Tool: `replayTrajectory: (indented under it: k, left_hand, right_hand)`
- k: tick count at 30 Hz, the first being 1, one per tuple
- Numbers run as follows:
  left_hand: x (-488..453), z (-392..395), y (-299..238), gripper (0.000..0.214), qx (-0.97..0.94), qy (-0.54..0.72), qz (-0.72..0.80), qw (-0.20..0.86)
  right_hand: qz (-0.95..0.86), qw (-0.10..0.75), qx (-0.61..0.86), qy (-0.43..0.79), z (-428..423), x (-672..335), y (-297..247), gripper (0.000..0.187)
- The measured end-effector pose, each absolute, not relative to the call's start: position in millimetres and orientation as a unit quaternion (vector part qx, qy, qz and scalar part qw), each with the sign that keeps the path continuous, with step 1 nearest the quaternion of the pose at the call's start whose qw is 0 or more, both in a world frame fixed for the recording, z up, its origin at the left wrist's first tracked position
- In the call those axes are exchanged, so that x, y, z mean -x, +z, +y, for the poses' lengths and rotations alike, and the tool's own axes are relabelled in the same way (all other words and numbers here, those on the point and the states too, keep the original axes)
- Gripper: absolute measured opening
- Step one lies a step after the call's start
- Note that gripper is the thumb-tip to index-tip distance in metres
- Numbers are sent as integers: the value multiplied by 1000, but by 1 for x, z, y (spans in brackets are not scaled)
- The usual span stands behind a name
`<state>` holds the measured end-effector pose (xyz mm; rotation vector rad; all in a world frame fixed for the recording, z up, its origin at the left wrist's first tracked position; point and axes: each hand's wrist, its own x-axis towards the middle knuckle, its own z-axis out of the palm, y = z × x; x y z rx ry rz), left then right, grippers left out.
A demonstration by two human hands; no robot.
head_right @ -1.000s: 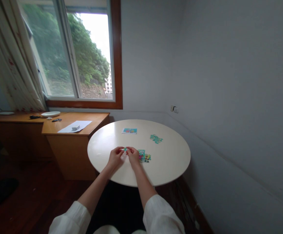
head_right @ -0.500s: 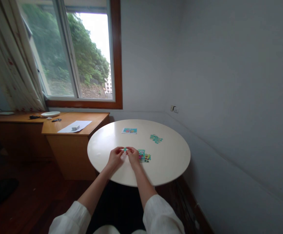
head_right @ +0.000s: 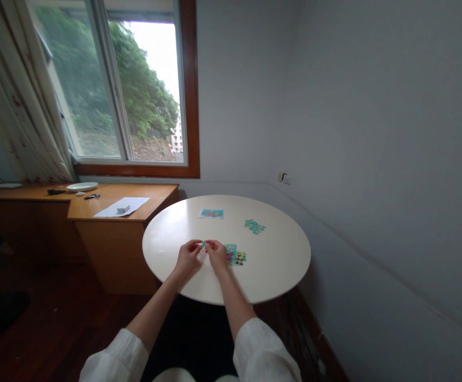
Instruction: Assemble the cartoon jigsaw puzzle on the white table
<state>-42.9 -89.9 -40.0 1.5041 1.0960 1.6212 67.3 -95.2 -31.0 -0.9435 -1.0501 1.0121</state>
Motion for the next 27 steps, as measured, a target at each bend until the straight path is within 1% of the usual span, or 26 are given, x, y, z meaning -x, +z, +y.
replayTrajectory:
  k: [14,27]
  left_hand:
    - [42,-90,-39,14,-557,635,394,361]
    - [41,-91,-37,14,-558,632,404,355]
  right_hand:
    - [-473,644,418,433,-95,-68,-30,18]
    - [-474,648,416,427,-94,-67,-32,18]
